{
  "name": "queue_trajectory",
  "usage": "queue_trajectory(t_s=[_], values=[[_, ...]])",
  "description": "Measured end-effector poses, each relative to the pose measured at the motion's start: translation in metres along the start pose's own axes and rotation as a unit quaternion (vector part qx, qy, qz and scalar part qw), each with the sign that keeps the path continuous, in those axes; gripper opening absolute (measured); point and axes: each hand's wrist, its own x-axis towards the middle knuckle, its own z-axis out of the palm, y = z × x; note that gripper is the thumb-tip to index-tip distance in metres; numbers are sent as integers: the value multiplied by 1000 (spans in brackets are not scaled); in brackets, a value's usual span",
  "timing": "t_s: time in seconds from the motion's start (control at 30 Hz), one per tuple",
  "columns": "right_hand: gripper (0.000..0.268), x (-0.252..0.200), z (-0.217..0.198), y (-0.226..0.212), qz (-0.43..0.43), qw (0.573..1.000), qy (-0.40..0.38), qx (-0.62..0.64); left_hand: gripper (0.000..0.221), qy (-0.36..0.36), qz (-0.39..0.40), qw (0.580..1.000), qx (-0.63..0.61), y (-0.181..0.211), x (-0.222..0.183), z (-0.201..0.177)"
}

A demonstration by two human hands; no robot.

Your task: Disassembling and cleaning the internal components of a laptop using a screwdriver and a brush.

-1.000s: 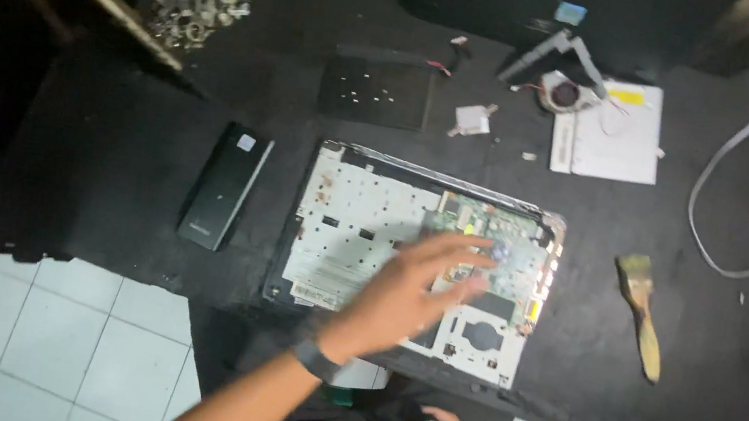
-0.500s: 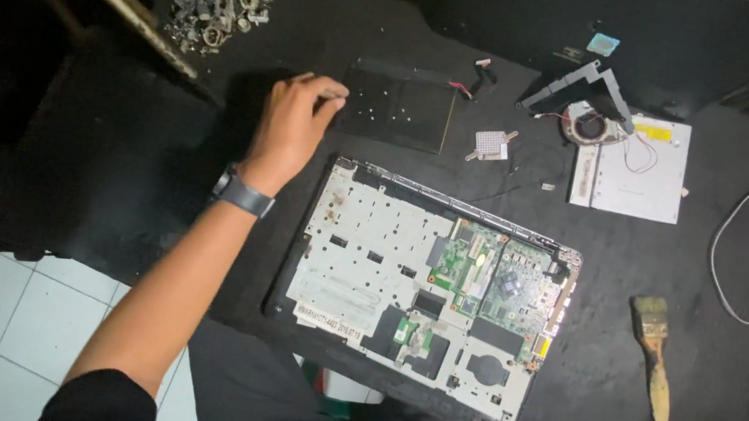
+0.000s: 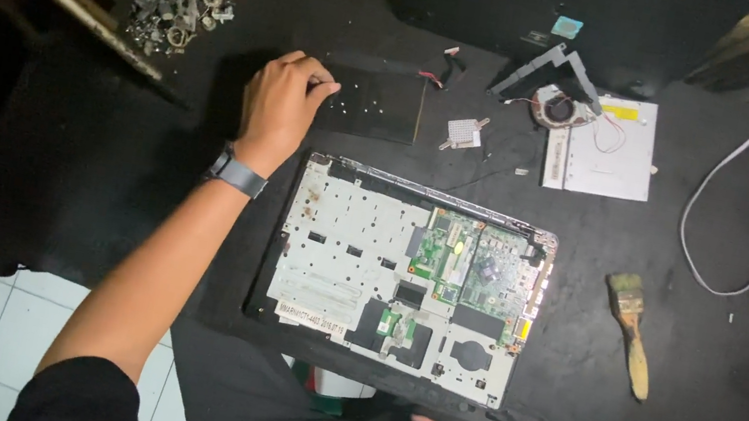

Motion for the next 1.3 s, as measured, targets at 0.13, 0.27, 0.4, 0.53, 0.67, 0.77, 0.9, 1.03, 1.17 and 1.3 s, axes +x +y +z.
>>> queue_trajectory(t_s=[0.13, 0.27, 0.4, 0.53, 0.67, 0.77, 0.9, 1.03, 1.17, 1.3], values=[[59, -1, 2, -3, 4, 1000, 12, -14, 11, -4, -1, 1000, 15, -6, 1, 7], [61, -13, 18, -15, 0, 1000, 0, -13, 11, 23, 16, 999, -34, 1, -5, -3], [59, -19, -2, -8, -21, 999, -39, -21, 8, 75, 39, 969, -232, 48, -47, -32], [70, -76, 22, -47, -41, 995, -56, -70, 24, -93, -194, 746, -631, 108, -128, -59], [90, -145, 57, -79, -218, 957, 121, -151, 20, -170, -230, 464, -839, 141, -192, -38], [85, -148, 101, -107, -591, 805, 19, -50, 23, -198, -248, 383, -868, 160, -219, -22], [77, -152, 179, -127, -706, 651, 256, -111, 22, -218, -293, 370, -854, 188, -242, -22], [41, -135, 204, -135, -741, 460, 393, -292, 22, -231, -289, 372, -851, 205, -252, -33], [64, -142, 242, -154, -819, 437, 270, -255, 21, -233, -204, 397, -864, 207, -256, -44], [72, -135, 227, -141, -815, 468, 255, -226, 20, -244, -223, 420, -845, 210, -255, -54]])
